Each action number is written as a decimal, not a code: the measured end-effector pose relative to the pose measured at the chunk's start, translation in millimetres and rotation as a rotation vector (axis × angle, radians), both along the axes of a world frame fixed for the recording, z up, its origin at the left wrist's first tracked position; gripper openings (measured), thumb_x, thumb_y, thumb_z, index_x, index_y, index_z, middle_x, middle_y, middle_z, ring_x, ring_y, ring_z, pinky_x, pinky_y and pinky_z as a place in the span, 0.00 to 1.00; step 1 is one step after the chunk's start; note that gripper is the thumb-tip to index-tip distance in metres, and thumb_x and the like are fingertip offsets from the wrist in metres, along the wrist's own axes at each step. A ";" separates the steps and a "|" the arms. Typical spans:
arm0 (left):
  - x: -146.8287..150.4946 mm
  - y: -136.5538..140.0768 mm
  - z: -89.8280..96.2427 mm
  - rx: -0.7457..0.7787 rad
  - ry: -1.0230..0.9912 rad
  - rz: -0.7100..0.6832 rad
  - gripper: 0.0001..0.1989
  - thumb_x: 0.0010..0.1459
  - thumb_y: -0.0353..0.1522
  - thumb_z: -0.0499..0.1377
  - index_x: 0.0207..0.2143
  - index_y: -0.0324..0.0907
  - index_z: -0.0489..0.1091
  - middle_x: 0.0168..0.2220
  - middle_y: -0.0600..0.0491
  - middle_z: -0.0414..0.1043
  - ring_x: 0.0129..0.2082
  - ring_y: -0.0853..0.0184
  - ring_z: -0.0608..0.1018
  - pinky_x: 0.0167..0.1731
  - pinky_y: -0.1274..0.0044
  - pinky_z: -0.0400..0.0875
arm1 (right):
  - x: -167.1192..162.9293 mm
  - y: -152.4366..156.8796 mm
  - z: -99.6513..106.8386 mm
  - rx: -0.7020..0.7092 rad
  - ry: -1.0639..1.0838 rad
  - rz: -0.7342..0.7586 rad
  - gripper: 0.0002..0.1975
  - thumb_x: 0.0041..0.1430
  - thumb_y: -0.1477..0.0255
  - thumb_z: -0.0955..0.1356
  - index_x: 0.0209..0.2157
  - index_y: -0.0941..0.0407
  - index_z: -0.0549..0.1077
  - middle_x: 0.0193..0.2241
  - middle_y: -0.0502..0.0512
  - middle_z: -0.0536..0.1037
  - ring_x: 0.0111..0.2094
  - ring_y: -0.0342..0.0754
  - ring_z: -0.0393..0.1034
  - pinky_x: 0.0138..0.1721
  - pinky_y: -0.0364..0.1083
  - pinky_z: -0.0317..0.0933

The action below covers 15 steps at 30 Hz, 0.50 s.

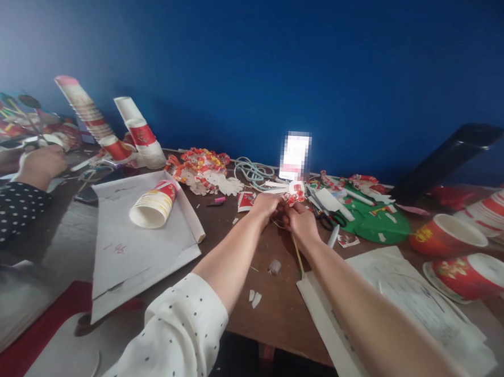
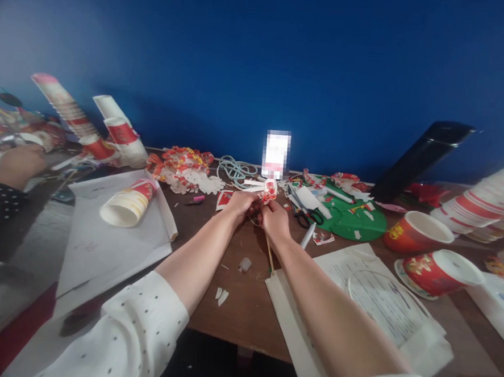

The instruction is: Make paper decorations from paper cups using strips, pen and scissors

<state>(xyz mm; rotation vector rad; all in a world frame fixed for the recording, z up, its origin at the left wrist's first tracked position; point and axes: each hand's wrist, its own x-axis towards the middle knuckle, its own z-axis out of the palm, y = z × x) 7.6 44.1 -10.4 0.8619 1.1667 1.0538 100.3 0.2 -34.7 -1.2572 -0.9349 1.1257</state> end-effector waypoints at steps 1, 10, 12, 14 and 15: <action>0.9 -0.2 0.9 -0.005 0.000 0.010 0.14 0.45 0.19 0.58 0.12 0.40 0.63 0.11 0.57 0.59 0.14 0.74 0.61 0.17 0.79 0.51 | -0.1 0.2 0.4 0.005 0.017 -0.001 0.09 0.47 0.65 0.71 0.28 0.54 0.70 0.13 0.44 0.63 0.14 0.39 0.53 0.16 0.40 0.42; 2.7 -0.7 5.5 -0.092 -0.118 0.051 0.11 0.49 0.23 0.62 0.17 0.38 0.67 0.15 0.55 0.64 0.15 0.75 0.62 0.19 0.78 0.53 | 3.8 0.0 9.0 0.023 0.264 0.057 0.16 0.37 0.69 0.75 0.29 0.55 0.69 0.23 0.45 0.71 0.17 0.34 0.53 0.15 0.37 0.38; 2.9 -0.2 6.3 -0.111 -0.154 0.053 0.10 0.50 0.23 0.62 0.19 0.37 0.67 0.16 0.55 0.65 0.15 0.75 0.62 0.19 0.78 0.53 | 5.5 -1.1 12.0 0.017 0.309 0.082 0.16 0.36 0.71 0.75 0.30 0.56 0.70 0.25 0.46 0.72 0.18 0.33 0.54 0.15 0.36 0.38; 3.3 0.4 6.9 -0.119 -0.181 0.052 0.09 0.50 0.23 0.62 0.20 0.37 0.68 0.17 0.55 0.65 0.16 0.75 0.63 0.19 0.79 0.52 | 7.0 -2.2 14.5 0.012 0.344 0.099 0.17 0.35 0.73 0.75 0.31 0.56 0.72 0.26 0.46 0.72 0.18 0.33 0.54 0.15 0.35 0.37; 3.5 0.7 6.8 -0.122 -0.188 0.053 0.08 0.50 0.22 0.62 0.21 0.37 0.68 0.17 0.55 0.65 0.16 0.75 0.63 0.19 0.79 0.52 | 7.5 -2.7 15.5 0.011 0.357 0.104 0.17 0.35 0.73 0.75 0.31 0.57 0.72 0.26 0.46 0.71 0.19 0.33 0.54 0.14 0.35 0.37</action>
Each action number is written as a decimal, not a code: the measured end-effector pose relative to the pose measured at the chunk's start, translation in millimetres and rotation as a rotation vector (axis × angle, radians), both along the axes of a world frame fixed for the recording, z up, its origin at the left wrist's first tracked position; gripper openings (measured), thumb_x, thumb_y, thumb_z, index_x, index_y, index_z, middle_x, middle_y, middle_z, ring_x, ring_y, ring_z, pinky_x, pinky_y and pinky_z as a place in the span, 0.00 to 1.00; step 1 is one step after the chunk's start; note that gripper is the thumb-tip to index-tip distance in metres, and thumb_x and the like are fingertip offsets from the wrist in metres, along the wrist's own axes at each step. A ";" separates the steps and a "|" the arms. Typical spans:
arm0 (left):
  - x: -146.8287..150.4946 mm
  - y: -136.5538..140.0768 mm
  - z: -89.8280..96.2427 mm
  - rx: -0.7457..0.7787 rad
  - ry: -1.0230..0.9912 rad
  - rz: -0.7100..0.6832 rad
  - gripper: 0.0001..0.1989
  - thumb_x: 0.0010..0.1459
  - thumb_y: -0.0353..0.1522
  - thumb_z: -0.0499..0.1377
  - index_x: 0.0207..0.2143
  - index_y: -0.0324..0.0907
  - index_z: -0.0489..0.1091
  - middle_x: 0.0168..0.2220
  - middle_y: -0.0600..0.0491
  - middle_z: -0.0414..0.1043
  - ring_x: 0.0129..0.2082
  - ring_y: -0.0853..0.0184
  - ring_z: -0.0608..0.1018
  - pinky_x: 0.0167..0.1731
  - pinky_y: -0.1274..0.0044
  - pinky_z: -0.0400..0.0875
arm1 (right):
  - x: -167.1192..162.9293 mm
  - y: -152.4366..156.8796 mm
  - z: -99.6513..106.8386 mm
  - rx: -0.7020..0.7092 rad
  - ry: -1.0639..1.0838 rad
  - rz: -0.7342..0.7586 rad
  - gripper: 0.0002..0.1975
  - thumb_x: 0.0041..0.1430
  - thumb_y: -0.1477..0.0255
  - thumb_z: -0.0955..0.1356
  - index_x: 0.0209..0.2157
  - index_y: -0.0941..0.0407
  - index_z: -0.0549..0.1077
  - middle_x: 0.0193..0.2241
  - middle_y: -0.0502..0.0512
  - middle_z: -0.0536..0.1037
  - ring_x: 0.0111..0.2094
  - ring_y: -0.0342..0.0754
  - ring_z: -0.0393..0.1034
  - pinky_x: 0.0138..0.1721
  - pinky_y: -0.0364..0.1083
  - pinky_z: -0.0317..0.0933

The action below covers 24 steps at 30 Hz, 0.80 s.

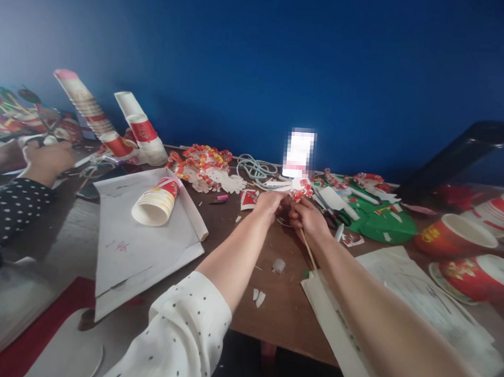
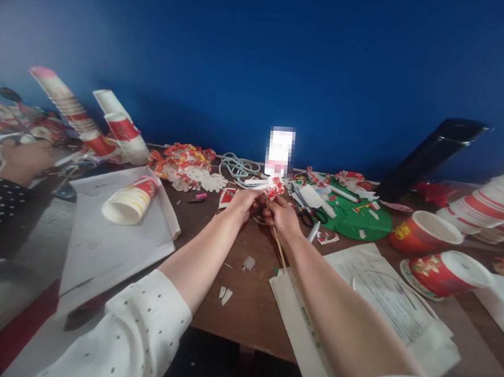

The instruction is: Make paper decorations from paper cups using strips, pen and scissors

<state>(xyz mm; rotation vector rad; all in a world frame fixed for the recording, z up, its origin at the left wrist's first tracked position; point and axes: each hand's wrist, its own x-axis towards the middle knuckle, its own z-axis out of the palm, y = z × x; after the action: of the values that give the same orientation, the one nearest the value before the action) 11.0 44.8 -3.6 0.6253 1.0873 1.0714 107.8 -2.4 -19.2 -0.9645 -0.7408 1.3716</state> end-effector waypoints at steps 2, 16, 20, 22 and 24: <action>0.4 0.8 -0.9 0.000 -0.011 0.003 0.07 0.49 0.21 0.62 0.22 0.37 0.68 0.18 0.56 0.65 0.17 0.75 0.64 0.19 0.80 0.52 | 0.7 -0.7 1.4 0.000 0.011 0.016 0.16 0.36 0.74 0.76 0.32 0.57 0.73 0.26 0.46 0.71 0.19 0.33 0.54 0.14 0.35 0.37; -0.1 -0.1 -3.8 -0.012 -0.082 -0.001 0.05 0.51 0.22 0.64 0.24 0.35 0.72 0.20 0.55 0.67 0.17 0.78 0.65 0.18 0.83 0.56 | 4.7 -0.5 7.0 -0.032 0.087 0.033 0.11 0.40 0.80 0.72 0.28 0.57 0.71 0.24 0.45 0.68 0.18 0.32 0.51 0.12 0.32 0.38; -1.6 -2.6 -3.7 0.008 -0.069 -0.014 0.05 0.50 0.21 0.63 0.25 0.36 0.73 0.20 0.55 0.68 0.18 0.77 0.66 0.20 0.82 0.59 | 8.0 -0.6 9.1 -0.054 0.138 0.064 0.11 0.41 0.82 0.70 0.29 0.58 0.70 0.25 0.44 0.66 0.17 0.31 0.48 0.11 0.30 0.37; -1.2 -3.2 -4.0 -0.002 -0.038 0.012 0.06 0.49 0.20 0.64 0.24 0.36 0.72 0.20 0.56 0.68 0.19 0.76 0.66 0.20 0.82 0.60 | 8.6 -0.9 9.6 -0.050 0.139 0.086 0.10 0.42 0.82 0.70 0.29 0.58 0.70 0.24 0.43 0.65 0.17 0.31 0.47 0.11 0.30 0.37; -1.0 -3.8 -3.2 -0.013 -0.039 0.009 0.06 0.49 0.20 0.64 0.24 0.37 0.71 0.20 0.56 0.67 0.18 0.76 0.66 0.20 0.83 0.59 | 8.8 -1.1 9.4 -0.034 0.132 0.100 0.10 0.43 0.81 0.71 0.29 0.57 0.70 0.24 0.43 0.65 0.16 0.31 0.46 0.11 0.31 0.37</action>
<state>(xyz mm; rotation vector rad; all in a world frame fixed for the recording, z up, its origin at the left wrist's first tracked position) 10.1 41.0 -6.8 0.5876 1.0636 1.0798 116.6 -3.5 -9.8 -0.8640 -0.6752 1.5237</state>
